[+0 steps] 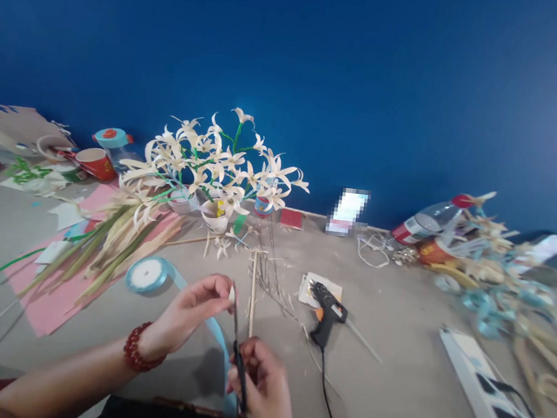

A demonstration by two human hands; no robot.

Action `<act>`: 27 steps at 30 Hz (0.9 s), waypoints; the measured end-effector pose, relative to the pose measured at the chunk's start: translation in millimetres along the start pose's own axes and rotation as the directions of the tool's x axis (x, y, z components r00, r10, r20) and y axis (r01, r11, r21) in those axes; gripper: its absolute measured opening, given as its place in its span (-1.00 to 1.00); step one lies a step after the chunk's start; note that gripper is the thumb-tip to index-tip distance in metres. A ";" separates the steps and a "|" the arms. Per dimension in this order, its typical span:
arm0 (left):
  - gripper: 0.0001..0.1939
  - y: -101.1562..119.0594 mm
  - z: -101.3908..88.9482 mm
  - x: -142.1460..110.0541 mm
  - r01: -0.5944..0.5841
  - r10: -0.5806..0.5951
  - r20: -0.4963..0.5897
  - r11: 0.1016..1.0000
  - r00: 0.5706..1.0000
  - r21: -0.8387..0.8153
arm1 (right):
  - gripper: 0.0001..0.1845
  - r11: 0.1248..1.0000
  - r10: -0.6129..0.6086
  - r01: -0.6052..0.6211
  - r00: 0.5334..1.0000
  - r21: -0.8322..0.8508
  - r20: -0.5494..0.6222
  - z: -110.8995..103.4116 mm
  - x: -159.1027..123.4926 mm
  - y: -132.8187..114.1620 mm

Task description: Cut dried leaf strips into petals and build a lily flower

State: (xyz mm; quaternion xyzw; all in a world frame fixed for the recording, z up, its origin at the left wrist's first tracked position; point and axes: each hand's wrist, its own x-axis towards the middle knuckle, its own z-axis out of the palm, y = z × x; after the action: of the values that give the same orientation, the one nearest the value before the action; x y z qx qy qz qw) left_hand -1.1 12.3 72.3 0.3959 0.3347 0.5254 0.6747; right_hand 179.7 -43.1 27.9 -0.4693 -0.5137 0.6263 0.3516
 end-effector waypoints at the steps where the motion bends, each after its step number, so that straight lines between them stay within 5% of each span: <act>1: -0.82 -0.5 0.6 -0.2 -0.003 0.003 -0.007 1.000 1.000 -0.004 | -0.49 1.000 0.006 -0.006 1.000 -0.006 0.000 0.7 0.3 -2.2; 9: -0.81 -1.3 4.0 -1.0 -0.017 0.015 -0.047 0.999 0.999 -0.040 | -0.46 0.999 0.035 -0.035 0.999 -0.035 -0.014 5.4 3.2 -19.3; 27: -0.87 -6.9 4.9 -0.3 -0.036 0.032 -0.063 0.998 0.997 -0.049 | -0.48 0.997 0.082 -0.082 0.996 0.014 -0.045 8.0 3.6 -14.5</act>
State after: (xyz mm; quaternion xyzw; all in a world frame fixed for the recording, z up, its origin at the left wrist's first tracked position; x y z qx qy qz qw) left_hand 6.2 10.1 68.5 0.3680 0.3356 0.5571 0.6645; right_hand 170.4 -39.0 41.4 -0.5018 -0.4822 0.6324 0.3400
